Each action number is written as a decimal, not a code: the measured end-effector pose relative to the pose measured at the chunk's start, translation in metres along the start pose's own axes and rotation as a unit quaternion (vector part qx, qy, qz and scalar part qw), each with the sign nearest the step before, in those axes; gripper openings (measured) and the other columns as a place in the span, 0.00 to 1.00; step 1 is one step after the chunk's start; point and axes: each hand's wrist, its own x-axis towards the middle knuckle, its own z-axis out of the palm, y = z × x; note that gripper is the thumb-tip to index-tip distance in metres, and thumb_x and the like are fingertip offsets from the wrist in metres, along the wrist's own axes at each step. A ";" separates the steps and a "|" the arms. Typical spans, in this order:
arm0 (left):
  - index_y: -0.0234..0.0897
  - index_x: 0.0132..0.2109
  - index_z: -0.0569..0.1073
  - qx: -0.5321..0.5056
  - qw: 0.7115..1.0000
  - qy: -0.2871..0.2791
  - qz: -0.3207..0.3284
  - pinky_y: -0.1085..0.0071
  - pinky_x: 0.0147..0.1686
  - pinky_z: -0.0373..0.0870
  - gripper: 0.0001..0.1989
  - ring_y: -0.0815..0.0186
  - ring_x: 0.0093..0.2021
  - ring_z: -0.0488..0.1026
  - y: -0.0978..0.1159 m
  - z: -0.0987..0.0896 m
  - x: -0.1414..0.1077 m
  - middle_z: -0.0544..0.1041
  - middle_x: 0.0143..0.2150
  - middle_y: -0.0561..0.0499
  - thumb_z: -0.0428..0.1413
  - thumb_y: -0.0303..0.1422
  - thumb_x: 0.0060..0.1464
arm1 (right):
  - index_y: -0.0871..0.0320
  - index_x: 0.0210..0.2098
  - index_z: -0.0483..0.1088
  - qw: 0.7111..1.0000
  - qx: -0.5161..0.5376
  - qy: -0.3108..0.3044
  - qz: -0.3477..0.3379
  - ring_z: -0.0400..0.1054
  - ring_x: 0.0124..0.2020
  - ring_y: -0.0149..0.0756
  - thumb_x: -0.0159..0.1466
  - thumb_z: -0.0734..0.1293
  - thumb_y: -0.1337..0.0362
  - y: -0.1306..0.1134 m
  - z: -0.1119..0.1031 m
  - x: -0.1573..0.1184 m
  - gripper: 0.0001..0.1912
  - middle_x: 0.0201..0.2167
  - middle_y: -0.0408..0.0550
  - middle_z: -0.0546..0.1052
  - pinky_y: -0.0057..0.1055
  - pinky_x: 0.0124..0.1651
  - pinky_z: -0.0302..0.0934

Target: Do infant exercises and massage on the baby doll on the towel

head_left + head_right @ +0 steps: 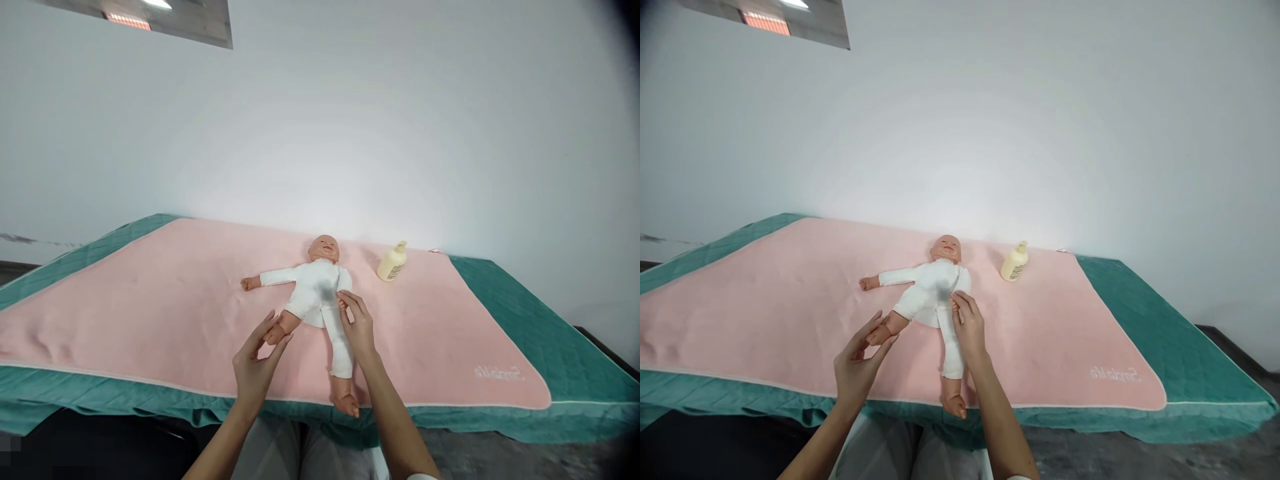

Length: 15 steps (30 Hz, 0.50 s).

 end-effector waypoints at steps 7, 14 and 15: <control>0.42 0.56 0.74 0.012 1.000 -0.014 0.003 0.59 0.56 0.74 0.25 0.54 0.56 0.74 -0.003 -0.013 -0.013 0.75 0.58 0.47 0.65 0.35 0.51 | 0.55 0.50 0.74 0.995 0.064 0.024 0.071 0.73 0.50 0.38 0.67 0.63 0.64 0.009 -0.015 0.024 0.15 0.48 0.52 0.77 0.39 0.54 0.69; 0.41 0.57 0.73 0.015 1.000 0.006 -0.007 0.59 0.57 0.73 0.26 0.53 0.59 0.72 -0.016 -0.024 -0.042 0.74 0.60 0.47 0.65 0.34 0.51 | 0.61 0.53 0.70 0.934 0.193 0.145 0.263 0.71 0.55 0.43 0.62 0.66 0.53 0.046 -0.016 0.040 0.24 0.54 0.57 0.75 0.42 0.57 0.66; 0.41 0.57 0.74 0.018 1.000 0.007 -0.014 0.59 0.57 0.73 0.25 0.52 0.59 0.72 -0.018 -0.025 -0.048 0.74 0.60 0.47 0.65 0.34 0.51 | 0.61 0.54 0.70 0.926 0.189 0.165 0.284 0.70 0.55 0.43 0.61 0.66 0.53 0.051 -0.016 0.040 0.26 0.54 0.58 0.75 0.42 0.58 0.66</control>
